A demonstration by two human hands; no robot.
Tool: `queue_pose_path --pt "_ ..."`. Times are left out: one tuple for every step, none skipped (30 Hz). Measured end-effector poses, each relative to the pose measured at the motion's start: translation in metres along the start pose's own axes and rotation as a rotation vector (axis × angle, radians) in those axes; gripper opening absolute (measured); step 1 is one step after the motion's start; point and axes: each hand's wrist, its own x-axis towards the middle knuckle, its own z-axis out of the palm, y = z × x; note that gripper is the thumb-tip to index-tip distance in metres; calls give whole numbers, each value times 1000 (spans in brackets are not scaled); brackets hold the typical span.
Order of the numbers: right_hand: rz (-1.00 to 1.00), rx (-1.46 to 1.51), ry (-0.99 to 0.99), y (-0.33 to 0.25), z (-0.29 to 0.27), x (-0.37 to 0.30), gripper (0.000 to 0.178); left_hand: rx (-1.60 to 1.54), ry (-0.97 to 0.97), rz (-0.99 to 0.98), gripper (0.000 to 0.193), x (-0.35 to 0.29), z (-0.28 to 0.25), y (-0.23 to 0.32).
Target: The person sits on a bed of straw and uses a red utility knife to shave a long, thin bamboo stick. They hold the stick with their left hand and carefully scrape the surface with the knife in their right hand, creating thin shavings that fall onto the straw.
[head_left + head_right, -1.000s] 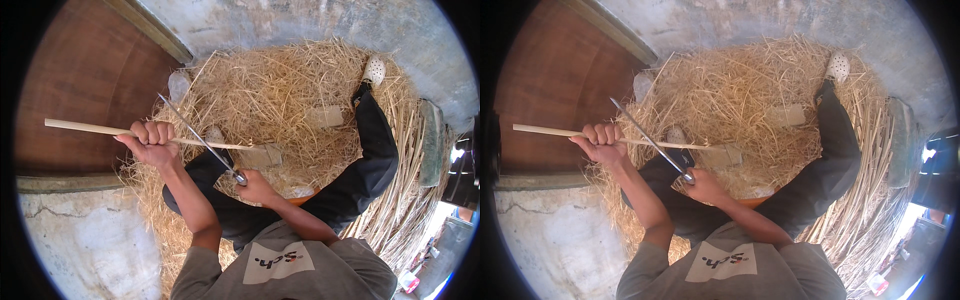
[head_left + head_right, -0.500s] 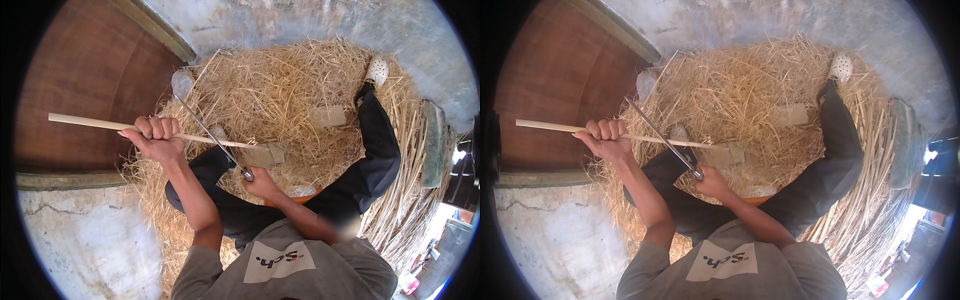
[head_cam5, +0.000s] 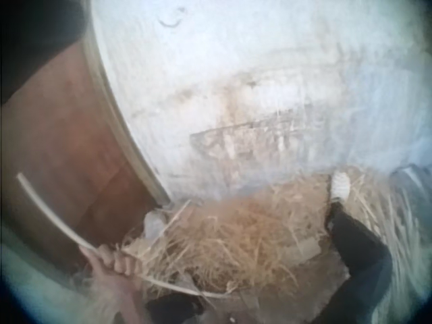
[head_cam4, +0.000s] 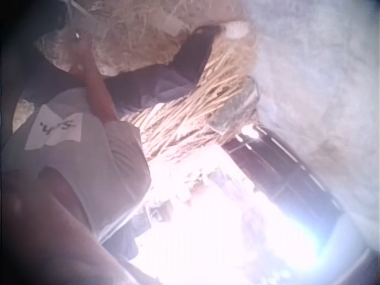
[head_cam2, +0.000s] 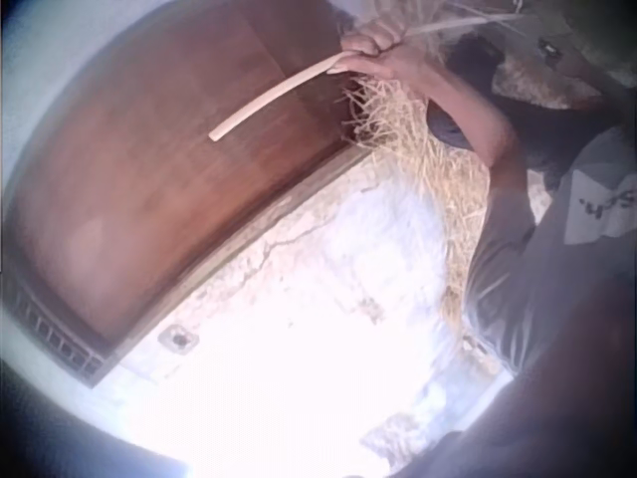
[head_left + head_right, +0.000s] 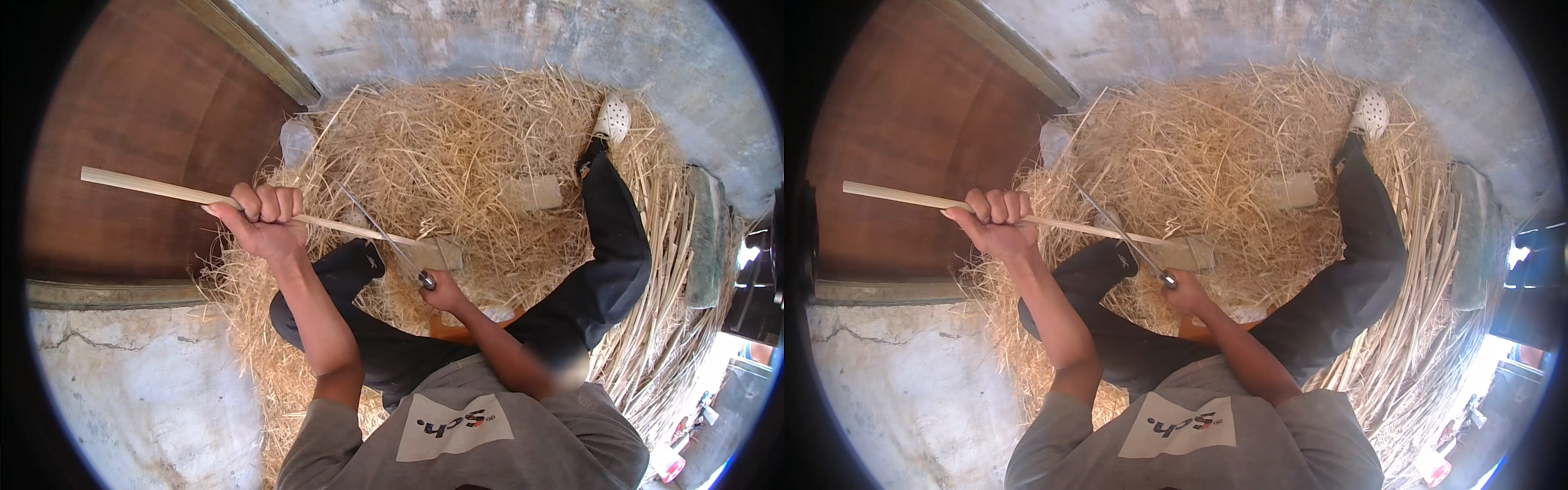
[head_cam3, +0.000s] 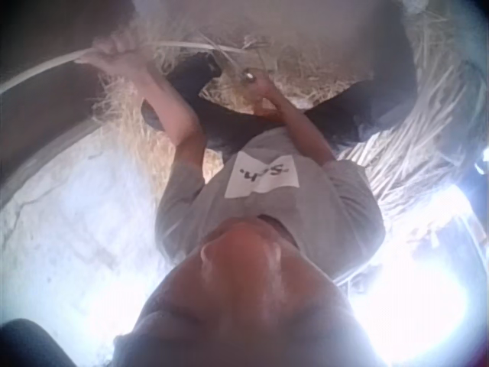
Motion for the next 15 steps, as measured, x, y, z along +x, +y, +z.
queue_pose_path --pt "57 -36 20 30 -1 3 30 12 2 3 55 3 4 -1" --pt "117 -70 41 72 0 -1 29 11 35 -1 56 4 5 0" --pt "143 -112 43 87 -4 -2 28 13 68 -1 56 3 2 3" --pt "169 -155 43 100 -8 -3 27 14 101 3 56 5 2 6" --pt "173 -203 24 102 -11 -5 26 59 136 21 57 5 1 5" --pt "176 -251 6 102 -12 -5 25 105 170 39 57 5 1 4" --pt "105 -209 72 101 -8 -3 22 151 205 57 58 5 0 4" --pt "42 -165 133 92 2 -6 19 126 195 43 57 3 -2 5" --pt "-25 -126 199 80 7 -6 16 96 183 35 57 4 -5 7" --pt "-20 -112 146 58 4 -4 18 65 172 30 57 4 -8 6" --pt "-11 -97 89 29 -2 -3 20 47 144 24 57 2 -12 2" --pt "-7 -78 20 11 -4 -4 22 41 120 23 57 -1 -12 3" --pt "4 -126 42 11 -3 -3 29 32 88 21 57 -1 -10 4" --pt "7 -182 82 26 0 -2 31 48 97 19 57 0 -7 6" --pt "11 -241 132 64 4 -2 34 54 100 17 57 2 -3 5"
